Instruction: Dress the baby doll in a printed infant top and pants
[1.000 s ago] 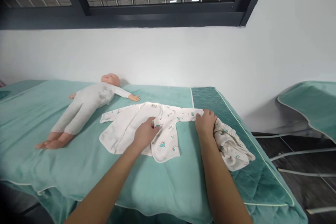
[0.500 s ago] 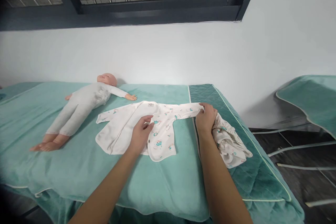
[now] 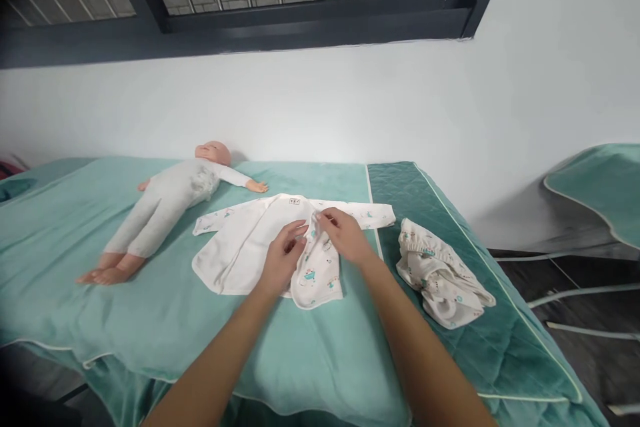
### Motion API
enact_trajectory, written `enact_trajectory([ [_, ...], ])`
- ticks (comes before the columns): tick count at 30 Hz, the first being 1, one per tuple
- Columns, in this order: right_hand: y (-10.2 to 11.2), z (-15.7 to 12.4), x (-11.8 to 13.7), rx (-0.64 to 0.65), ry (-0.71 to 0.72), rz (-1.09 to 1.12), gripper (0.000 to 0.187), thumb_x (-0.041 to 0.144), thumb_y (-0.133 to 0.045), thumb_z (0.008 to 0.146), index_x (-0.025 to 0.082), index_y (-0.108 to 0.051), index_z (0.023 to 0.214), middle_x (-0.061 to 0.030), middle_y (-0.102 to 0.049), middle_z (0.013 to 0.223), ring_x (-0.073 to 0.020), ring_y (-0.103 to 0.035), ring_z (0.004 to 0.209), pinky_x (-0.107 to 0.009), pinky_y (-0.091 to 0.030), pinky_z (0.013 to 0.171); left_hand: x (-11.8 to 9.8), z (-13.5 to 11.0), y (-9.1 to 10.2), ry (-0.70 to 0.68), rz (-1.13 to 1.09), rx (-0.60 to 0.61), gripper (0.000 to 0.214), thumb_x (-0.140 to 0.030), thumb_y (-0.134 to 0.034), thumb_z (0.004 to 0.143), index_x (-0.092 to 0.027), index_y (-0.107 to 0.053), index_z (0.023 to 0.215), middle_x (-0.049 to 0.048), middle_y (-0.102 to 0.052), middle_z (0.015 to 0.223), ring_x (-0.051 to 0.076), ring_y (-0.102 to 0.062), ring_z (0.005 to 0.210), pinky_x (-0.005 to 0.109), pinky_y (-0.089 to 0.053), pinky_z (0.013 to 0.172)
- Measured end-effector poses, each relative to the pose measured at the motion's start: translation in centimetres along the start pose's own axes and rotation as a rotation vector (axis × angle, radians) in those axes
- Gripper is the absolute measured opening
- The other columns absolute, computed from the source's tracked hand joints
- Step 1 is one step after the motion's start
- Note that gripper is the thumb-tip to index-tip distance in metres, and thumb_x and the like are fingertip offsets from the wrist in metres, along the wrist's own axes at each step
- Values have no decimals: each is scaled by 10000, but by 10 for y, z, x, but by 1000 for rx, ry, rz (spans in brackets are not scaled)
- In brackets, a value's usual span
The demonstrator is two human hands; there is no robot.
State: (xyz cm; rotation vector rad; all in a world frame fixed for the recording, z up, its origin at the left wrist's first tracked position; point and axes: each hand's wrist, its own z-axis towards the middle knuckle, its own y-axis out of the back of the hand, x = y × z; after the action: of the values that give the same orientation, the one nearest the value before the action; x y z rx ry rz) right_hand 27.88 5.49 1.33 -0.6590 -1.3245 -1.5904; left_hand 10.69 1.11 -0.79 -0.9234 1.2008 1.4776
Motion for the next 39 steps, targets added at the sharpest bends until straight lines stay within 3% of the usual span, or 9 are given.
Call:
enact_trajectory([
  [4,-8,25,9,157,-136,-173,351,468,-556,848,203,-561,618,-5,-593,618,-161,-529,625,-273,-368,611,1,0,2,45,-160,46,375,-309,-550,901,-242,-562,1270,72,-703,1207,160,-660,902,288,-509,804],
  [7,-4,39,2,211,-151,-186,323,343,-611,763,207,-451,517,21,-482,507,-139,-467,537,-260,-325,541,2,1,2,65,-194,92,340,-336,-516,921,-218,-577,1234,75,-727,1136,164,-676,856,294,-523,780],
  [12,11,37,-26,-8,-207,29,239,413,-542,796,204,-554,680,34,-527,601,-137,-489,563,-245,-349,524,-1,-2,0,-4,131,130,259,-330,-519,916,-254,-677,1106,16,-737,1026,148,-645,789,282,-517,751],
  [16,14,35,-39,-209,-218,-21,270,454,-562,780,209,-554,666,43,-487,583,-139,-447,607,-245,-329,557,-12,-9,-4,-268,347,146,256,-323,-518,929,-247,-682,1111,53,-702,1100,194,-634,1004,341,-497,918],
  [19,14,37,-45,-198,-220,12,279,463,-564,770,208,-547,659,40,-496,586,-142,-444,615,-248,-326,572,-19,-21,-11,-433,415,221,280,-332,-514,945,-231,-657,1162,85,-672,1164,218,-605,1093,386,-480,964],
  [24,19,37,-55,-189,-236,78,312,505,-542,780,204,-565,699,19,-540,611,-161,-489,632,-254,-355,556,-27,-48,-32,-502,367,337,396,-366,-561,927,-230,-544,1299,82,-640,1260,209,-576,1175,383,-479,1017],
  [29,21,33,-55,-170,-260,175,314,516,-568,775,203,-598,760,-2,-610,645,-182,-551,654,-265,-415,560,-32,-61,-47,-591,516,358,438,-229,-499,932,-240,-460,1368,109,-546,1375,230,-509,1271,424,-470,1036],
  [35,17,32,-51,-160,-304,281,316,490,-575,755,204,-597,889,-15,-666,722,-182,-597,643,-272,-454,559,-25,-60,-53,-469,707,223,447,-203,-548,861,-202,-484,1303,121,-579,1144,269,-542,1022,453,-499,851],
  [39,16,33,-53,-111,-318,250,302,372,-628,705,214,-595,959,-28,-707,813,-185,-617,658,-283,-462,578,-23,-63,-50,-601,779,302,244,-139,-472,888,-193,-564,1107,75,-592,984,224,-527,898,392,-461,780],
])
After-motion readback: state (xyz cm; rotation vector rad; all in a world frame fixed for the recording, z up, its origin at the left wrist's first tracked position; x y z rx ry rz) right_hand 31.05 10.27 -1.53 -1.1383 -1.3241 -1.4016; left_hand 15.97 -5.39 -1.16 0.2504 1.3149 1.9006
